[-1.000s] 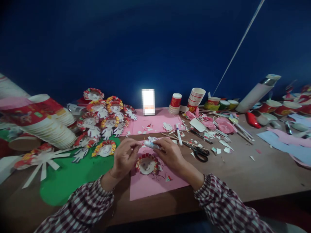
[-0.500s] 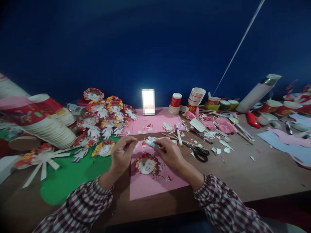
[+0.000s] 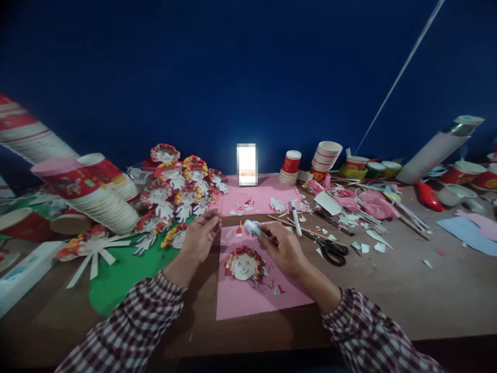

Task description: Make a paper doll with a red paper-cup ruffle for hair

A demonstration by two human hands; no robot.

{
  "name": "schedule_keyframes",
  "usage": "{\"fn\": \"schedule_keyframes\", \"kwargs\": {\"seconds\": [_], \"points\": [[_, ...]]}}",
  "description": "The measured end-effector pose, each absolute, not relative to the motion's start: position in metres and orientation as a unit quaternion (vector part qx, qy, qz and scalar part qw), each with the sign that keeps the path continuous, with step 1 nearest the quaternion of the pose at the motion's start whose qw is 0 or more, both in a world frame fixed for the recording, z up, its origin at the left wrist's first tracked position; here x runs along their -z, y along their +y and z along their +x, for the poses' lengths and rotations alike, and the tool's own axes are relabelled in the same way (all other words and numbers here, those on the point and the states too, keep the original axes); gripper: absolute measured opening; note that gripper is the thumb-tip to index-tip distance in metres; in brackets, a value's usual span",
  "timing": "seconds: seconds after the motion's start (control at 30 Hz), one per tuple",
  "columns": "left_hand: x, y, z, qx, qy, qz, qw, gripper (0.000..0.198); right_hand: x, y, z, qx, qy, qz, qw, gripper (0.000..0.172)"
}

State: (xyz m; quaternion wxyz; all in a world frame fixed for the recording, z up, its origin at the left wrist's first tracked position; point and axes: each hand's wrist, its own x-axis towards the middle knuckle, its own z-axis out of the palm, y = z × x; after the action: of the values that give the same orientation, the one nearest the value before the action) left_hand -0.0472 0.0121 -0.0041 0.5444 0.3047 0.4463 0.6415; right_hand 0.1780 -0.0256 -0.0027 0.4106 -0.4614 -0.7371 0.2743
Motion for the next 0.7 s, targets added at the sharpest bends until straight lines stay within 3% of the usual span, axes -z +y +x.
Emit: {"fn": "schedule_keyframes", "kwargs": {"seconds": [0.27, 0.47, 0.7], "points": [[0.004, 0.017, -0.058, -0.662, 0.465, 0.328, 0.487, 0.028, 0.005, -0.024, 0.18, -0.367, -0.666, -0.471, 0.447, 0.029], [0.006, 0.016, -0.057, -0.665, 0.468, 0.35, 0.466, 0.022, -0.001, -0.026, 0.178, -0.363, -0.666, -0.473, 0.448, 0.029], [0.014, 0.02, -0.062, -0.644, 0.484, 0.405, 0.433, 0.028, -0.007, -0.029, 0.176, -0.361, -0.653, -0.482, 0.46, 0.026]]}}
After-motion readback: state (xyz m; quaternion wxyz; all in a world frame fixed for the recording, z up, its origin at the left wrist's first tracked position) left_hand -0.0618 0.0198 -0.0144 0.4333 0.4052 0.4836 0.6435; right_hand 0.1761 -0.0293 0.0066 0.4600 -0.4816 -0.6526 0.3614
